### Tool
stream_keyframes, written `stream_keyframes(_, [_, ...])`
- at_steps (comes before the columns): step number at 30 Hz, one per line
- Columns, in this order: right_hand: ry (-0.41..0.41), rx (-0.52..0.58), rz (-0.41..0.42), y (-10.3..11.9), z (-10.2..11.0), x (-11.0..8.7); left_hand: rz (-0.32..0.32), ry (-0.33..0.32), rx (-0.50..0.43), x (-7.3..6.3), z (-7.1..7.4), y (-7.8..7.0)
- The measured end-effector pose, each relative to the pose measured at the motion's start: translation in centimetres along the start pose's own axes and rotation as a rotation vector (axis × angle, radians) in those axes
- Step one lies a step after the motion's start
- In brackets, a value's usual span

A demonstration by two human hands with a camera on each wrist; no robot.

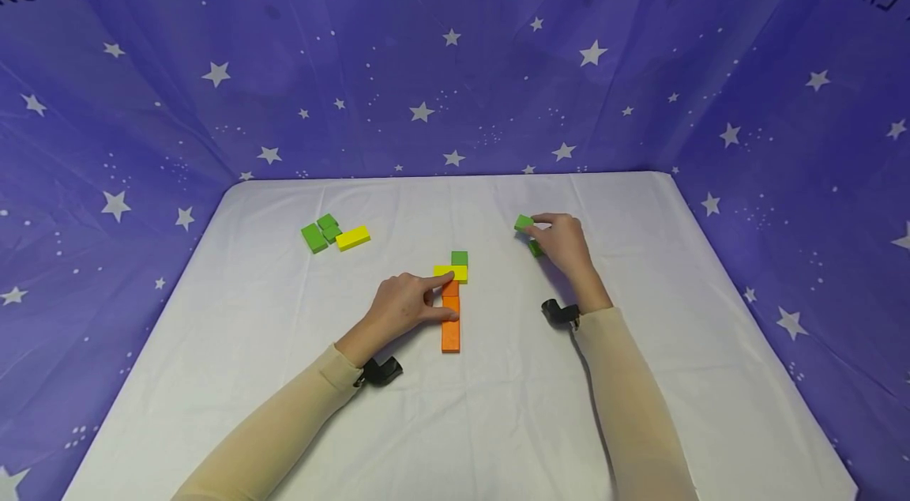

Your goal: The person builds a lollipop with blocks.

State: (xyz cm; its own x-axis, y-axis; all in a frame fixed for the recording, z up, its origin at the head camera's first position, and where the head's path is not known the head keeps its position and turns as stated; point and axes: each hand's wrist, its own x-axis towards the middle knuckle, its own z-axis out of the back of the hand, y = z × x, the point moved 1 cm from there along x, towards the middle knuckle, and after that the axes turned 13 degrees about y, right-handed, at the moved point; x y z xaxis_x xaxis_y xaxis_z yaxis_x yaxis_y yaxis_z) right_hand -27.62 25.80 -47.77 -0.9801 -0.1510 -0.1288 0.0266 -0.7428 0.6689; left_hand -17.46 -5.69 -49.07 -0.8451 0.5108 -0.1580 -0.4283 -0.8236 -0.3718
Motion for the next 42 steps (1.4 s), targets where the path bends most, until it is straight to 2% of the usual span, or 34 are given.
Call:
stream_keyframes(5, [0.047,0.047,0.038,0.8,-0.1,-0.1,0.001,-0.009,0.005,0.0,-0.1,0.0])
stream_keyframes(19, [0.072,0.054,0.091,3.0,-1.1,0.1,0.009,0.011,-0.005,-0.1,0.1,-0.1])
stream_keyframes(29, [0.136,0.036,0.084,4.6,-2.6,0.5,0.000,0.000,0.004,0.1,-0.1,0.0])
stream_keyframes(37, [0.155,0.035,0.146,5.3,-3.7,0.6,0.000,0.004,0.003,0.1,-0.1,0.1])
stream_keyframes(42, [0.177,0.020,0.145,5.4,-4.6,1.0,0.002,0.006,-0.004,0.1,-0.1,0.1])
